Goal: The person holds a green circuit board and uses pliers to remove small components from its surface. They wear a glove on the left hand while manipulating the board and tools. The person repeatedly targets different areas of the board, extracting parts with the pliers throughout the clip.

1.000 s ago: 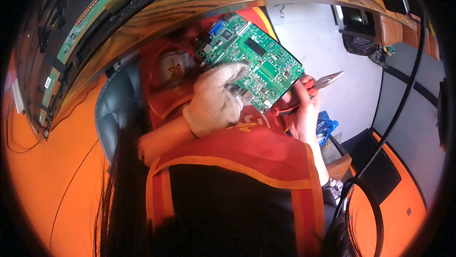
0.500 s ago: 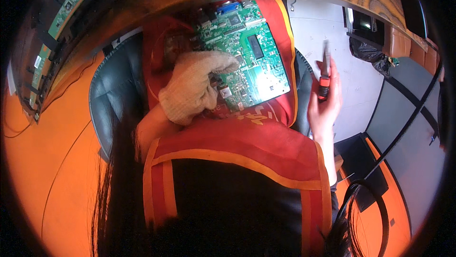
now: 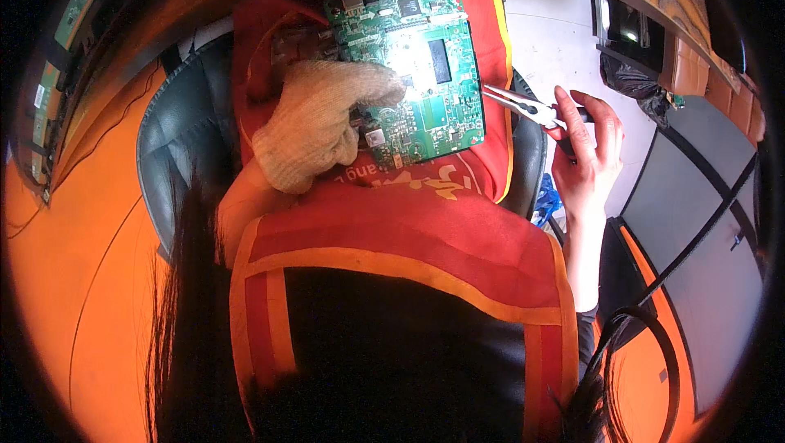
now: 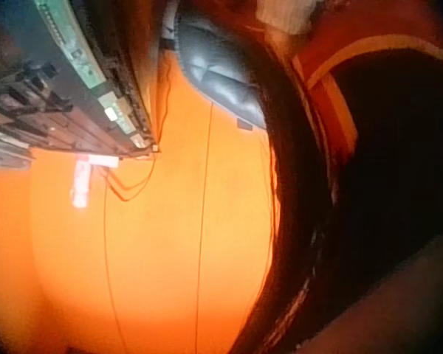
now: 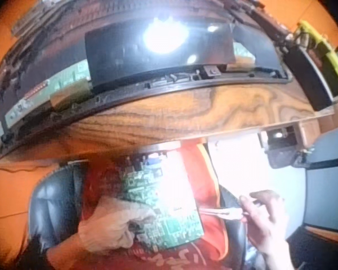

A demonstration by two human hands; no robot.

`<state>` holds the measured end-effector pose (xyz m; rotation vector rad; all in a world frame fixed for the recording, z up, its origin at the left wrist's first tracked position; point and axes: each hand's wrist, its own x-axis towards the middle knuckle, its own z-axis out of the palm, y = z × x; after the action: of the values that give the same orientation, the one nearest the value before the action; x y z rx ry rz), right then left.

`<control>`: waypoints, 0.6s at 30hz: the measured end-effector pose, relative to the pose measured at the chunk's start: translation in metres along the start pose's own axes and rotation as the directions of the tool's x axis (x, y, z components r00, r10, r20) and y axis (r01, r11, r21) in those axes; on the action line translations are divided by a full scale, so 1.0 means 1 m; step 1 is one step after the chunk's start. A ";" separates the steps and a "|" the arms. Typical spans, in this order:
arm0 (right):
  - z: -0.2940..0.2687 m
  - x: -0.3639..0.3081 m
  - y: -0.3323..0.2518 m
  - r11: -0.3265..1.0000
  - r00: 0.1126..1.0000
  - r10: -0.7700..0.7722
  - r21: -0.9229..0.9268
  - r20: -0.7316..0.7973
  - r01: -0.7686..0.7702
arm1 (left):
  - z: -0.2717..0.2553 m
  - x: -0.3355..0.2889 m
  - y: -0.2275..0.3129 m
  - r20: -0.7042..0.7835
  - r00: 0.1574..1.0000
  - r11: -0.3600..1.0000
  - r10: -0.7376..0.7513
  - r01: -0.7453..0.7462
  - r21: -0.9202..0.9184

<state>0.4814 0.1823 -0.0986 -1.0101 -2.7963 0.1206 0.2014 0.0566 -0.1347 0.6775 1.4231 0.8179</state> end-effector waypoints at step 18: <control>-0.006 0.028 -0.001 0.973 0.987 -0.158 -0.164 0.032 0.161 | -0.010 0.011 -0.007 0.067 0.994 0.990 -0.090 0.097 -0.099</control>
<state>0.4607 0.2001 -0.0893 -0.8143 -2.9305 -0.1260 0.1915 0.0607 -0.1475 0.5501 1.3370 0.7835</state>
